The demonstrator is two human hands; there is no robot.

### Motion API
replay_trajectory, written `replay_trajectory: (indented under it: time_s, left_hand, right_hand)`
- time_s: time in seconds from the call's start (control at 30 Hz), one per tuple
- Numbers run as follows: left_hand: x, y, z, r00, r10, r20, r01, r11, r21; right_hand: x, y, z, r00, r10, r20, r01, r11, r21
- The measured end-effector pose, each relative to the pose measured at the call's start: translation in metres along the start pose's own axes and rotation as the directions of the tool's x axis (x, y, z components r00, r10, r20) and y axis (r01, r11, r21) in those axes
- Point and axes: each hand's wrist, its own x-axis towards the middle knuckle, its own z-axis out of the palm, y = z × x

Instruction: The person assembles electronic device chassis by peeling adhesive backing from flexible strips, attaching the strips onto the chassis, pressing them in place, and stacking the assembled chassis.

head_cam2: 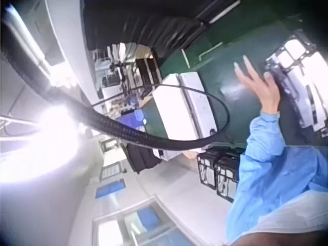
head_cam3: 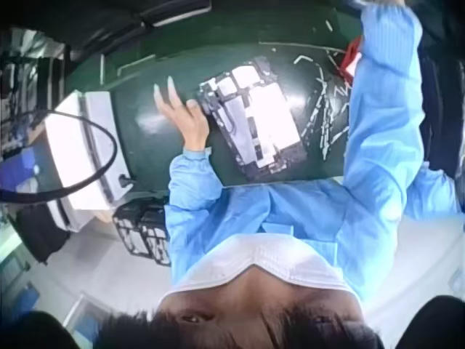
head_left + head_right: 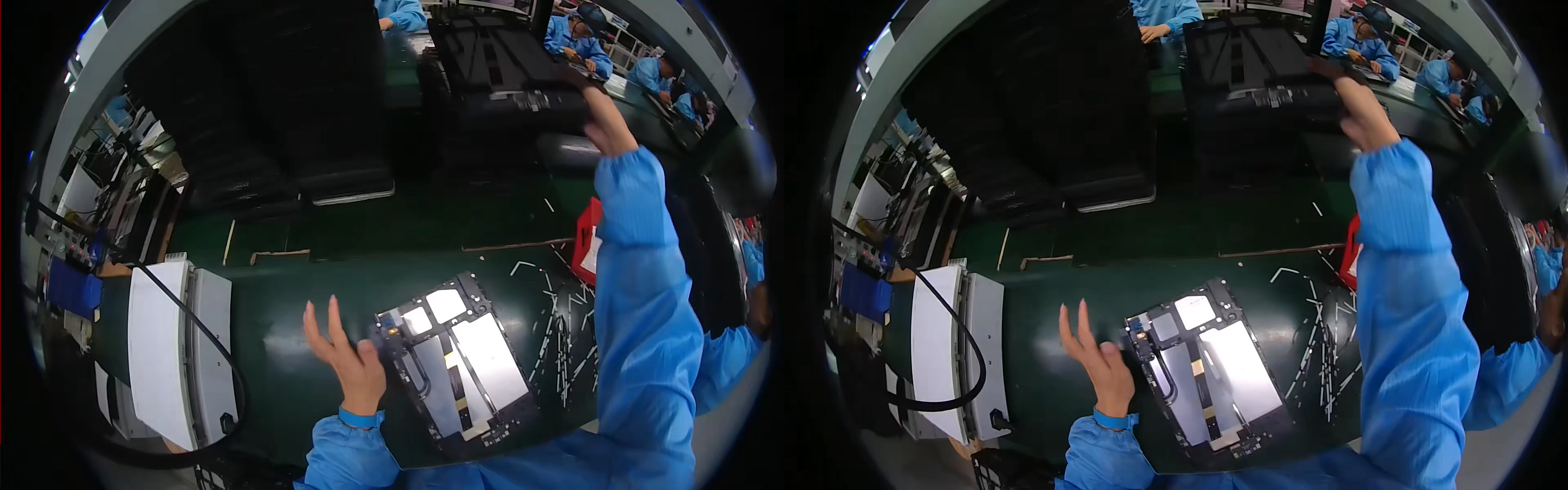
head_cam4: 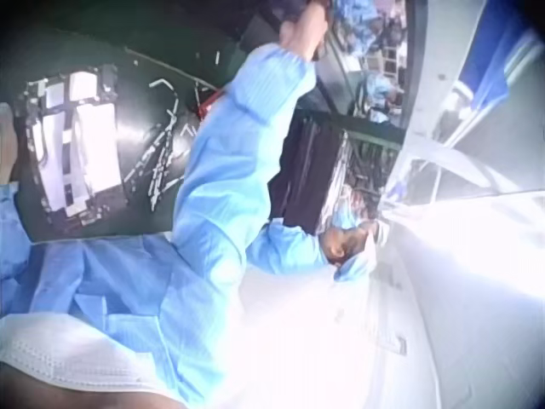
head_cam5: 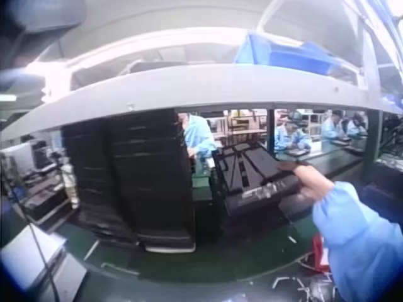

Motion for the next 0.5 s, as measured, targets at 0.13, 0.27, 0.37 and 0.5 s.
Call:
replay_trajectory:
  time_s: [0.13,0.27,0.37,0.5]
  left_hand:
    - [0.008,-0.001,-0.007,0.989,-0.038,0.145,0.026,0.996,0.086]
    - [0.006,0.009,-0.003,0.985,-0.052,0.167,0.034,0.994,0.108]
    - [0.007,0.010,0.002,0.981,-0.040,0.189,0.025,0.996,0.084]
    - [0.004,0.004,0.004,0.981,-0.028,0.191,0.003,0.992,0.127]
  right_hand:
    - [0.047,0.019,0.013,0.998,0.045,0.054,-0.040,0.995,-0.094]
    - [0.076,0.035,-0.019,1.000,-0.009,0.005,0.010,0.895,-0.446]
    - [0.046,0.032,-0.012,0.992,0.000,-0.124,-0.069,0.830,-0.553]
    - [-0.016,0.006,-0.003,0.984,-0.165,0.060,0.171,0.823,-0.542]
